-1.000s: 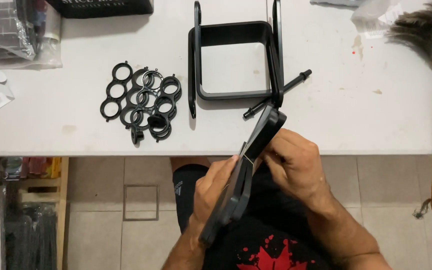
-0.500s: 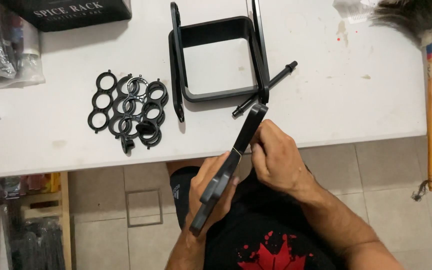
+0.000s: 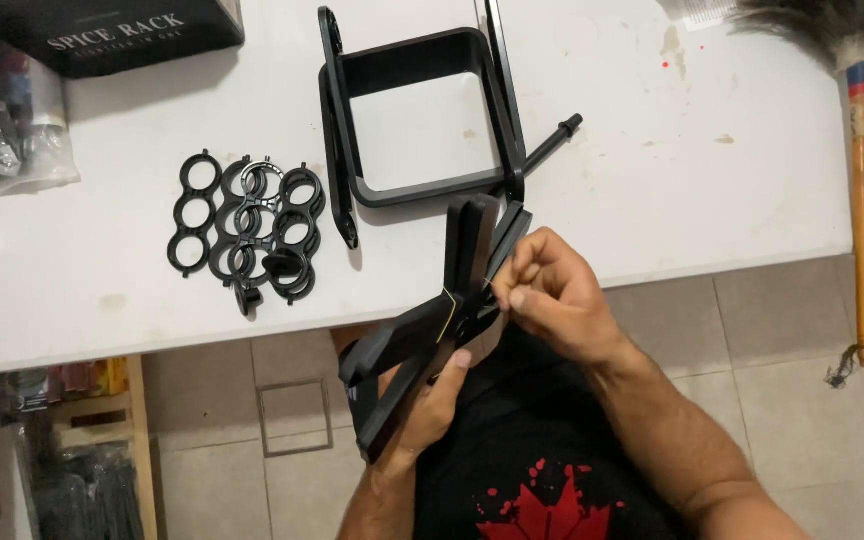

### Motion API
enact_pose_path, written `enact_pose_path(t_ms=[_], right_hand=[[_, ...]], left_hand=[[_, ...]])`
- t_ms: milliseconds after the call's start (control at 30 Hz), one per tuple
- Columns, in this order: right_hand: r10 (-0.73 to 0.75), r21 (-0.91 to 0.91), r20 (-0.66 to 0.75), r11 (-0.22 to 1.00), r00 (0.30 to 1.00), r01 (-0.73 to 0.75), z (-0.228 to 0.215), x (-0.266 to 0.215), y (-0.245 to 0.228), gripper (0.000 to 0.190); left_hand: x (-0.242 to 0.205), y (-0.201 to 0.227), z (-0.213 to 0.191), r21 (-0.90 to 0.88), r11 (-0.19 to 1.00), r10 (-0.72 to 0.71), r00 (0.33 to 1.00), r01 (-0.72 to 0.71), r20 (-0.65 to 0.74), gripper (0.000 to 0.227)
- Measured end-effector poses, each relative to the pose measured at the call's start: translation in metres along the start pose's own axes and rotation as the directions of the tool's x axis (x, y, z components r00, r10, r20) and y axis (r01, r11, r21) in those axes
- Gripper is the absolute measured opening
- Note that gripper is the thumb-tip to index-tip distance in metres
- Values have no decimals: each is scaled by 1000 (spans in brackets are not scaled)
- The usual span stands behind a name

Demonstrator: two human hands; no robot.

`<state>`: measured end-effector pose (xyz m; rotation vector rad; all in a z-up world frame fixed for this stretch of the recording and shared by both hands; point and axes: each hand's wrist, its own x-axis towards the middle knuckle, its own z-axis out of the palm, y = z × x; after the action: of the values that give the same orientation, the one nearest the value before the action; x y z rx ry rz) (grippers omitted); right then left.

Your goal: Assembling the plastic frame and rotating components of a spice rack on a white table.

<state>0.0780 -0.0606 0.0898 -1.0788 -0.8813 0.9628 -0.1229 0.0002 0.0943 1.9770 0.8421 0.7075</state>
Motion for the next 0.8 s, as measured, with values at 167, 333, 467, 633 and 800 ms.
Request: enact_pose_path(t_ms=[167,333,467,633,800], right_hand=[[91,42,130,994,987,-98,-19,2,-9,35],[79,-191,85,980,993,-61,-15,3,-13,29],[109,-228,111,970,988,-81,-11,0,-5,25],[-257,-506,-198,853,946,126,6,1,-4,34],[-531,-720,-217,654,819,233,7,8,-2,32]], left_hand=[[11,18,-8,-80,995,64,998,-63,12,24],[15,25,-3,-135,987,84,996,-88,-34,16],[16,23,-4,-223,974,41,999,-44,-17,18],[13,19,3,-279,952,-123,992,128,36,22],[6,15,19,-261,955,-151,988,139,-25,23]])
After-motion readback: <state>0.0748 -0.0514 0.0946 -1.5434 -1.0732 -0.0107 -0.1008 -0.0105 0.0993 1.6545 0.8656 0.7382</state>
